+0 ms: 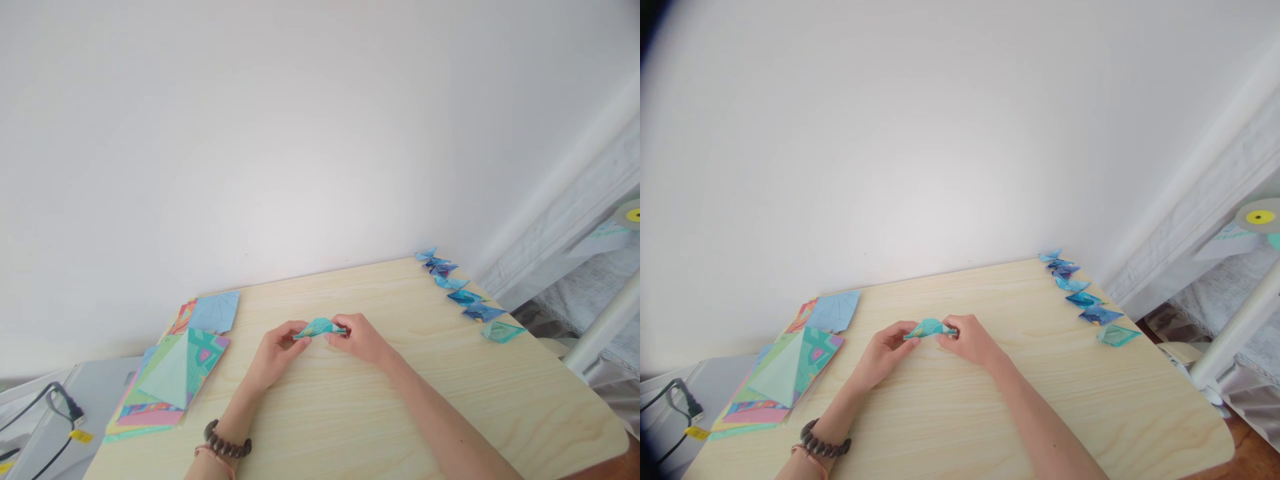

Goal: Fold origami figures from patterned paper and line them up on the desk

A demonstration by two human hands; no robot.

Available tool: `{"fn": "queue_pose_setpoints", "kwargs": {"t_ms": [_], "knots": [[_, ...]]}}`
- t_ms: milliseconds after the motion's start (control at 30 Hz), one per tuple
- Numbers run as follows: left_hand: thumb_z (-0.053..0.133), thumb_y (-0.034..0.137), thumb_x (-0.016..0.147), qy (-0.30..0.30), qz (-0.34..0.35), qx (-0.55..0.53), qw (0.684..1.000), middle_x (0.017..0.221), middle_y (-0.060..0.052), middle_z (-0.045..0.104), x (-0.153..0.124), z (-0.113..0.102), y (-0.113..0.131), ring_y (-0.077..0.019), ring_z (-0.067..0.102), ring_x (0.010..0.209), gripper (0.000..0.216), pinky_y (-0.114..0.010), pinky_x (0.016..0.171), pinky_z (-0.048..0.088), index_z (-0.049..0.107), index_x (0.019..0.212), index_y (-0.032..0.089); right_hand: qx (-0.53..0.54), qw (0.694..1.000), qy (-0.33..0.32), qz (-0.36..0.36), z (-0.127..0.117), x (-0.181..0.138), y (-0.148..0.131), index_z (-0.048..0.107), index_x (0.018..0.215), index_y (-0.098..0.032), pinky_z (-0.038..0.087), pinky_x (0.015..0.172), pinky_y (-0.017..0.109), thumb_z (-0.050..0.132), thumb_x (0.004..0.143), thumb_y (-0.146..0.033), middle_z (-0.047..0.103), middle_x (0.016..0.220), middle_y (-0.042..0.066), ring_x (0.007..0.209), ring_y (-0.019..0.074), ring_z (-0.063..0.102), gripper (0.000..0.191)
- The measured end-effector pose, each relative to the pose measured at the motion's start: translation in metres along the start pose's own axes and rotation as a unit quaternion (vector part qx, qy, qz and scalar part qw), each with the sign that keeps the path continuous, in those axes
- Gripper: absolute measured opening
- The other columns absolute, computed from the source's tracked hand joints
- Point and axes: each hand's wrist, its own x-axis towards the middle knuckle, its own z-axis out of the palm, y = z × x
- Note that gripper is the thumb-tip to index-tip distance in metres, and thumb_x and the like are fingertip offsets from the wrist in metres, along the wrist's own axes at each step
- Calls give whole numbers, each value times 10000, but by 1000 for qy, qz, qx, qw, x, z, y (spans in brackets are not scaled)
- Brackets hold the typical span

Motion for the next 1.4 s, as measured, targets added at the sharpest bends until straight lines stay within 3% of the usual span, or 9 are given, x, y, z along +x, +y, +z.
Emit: {"fn": "queue_pose_setpoints", "kwargs": {"t_ms": [133,233,400,467,667,767,933,1133,1400], "knots": [[574,353,811,37,-7,17,999,801,-38,630,1,-3,0,-150,562,758,218,-252,718,429,611,882,150,45,998,42,6,7,1,1,620,885,-172,374,490,195,599,762,-363,520,581,-40,496,80,467,228],[566,341,819,38,-1,-5,999,790,-30,628,1,-5,1,-140,569,735,256,-257,722,438,560,993,154,88,994,67,11,9,2,2,607,940,-175,426,514,210,568,792,-391,557,612,-23,506,93,528,265],[560,324,819,-16,15,15,1000,889,-60,641,-3,0,7,-157,576,802,320,-274,761,441,533,1084,148,144,984,107,3,15,4,0,473,1033,-230,452,472,207,613,760,-346,611,926,13,487,71,567,328],[573,327,809,-16,9,17,1000,910,-60,640,-4,4,10,-161,574,821,336,-270,754,443,522,1092,152,154,981,119,3,17,3,-1,418,985,-239,442,437,196,648,731,-327,619,899,-4,444,67,558,354],[571,354,809,2,-28,12,1000,741,-17,629,-3,10,12,-141,598,687,214,-239,647,449,538,878,153,91,985,144,-39,18,-1,-6,460,886,-226,445,417,178,639,751,-311,638,837,-8,433,65,560,240],[571,345,811,10,-31,-4,999,788,-36,663,-4,11,14,-153,631,697,214,-262,685,467,515,902,159,25,982,164,-94,17,-3,-7,539,884,-220,457,459,177,565,820,-289,651,815,1,487,70,579,97],[549,334,829,-15,-26,-5,1000,784,-39,677,-8,14,21,-142,636,625,238,-249,609,461,463,983,174,-38,969,175,-168,18,-4,-5,607,966,-225,488,533,186,539,843,-257,664,836,14,599,91,611,144],[534,333,840,-12,-37,-19,999,805,-38,676,-11,18,24,-146,638,600,286,-215,490,430,377,1044,211,-42,969,168,-175,19,-4,-6,625,956,-214,498,559,188,550,838,-249,673,869,19,640,94,616,144],[512,264,845,2,24,-24,999,1028,-75,598,-12,16,21,-150,653,688,166,-247,566,473,518,991,185,-23,977,133,-164,20,-7,-12,625,963,-224,493,545,193,546,844,-260,679,848,8,631,92,616,147]]}}
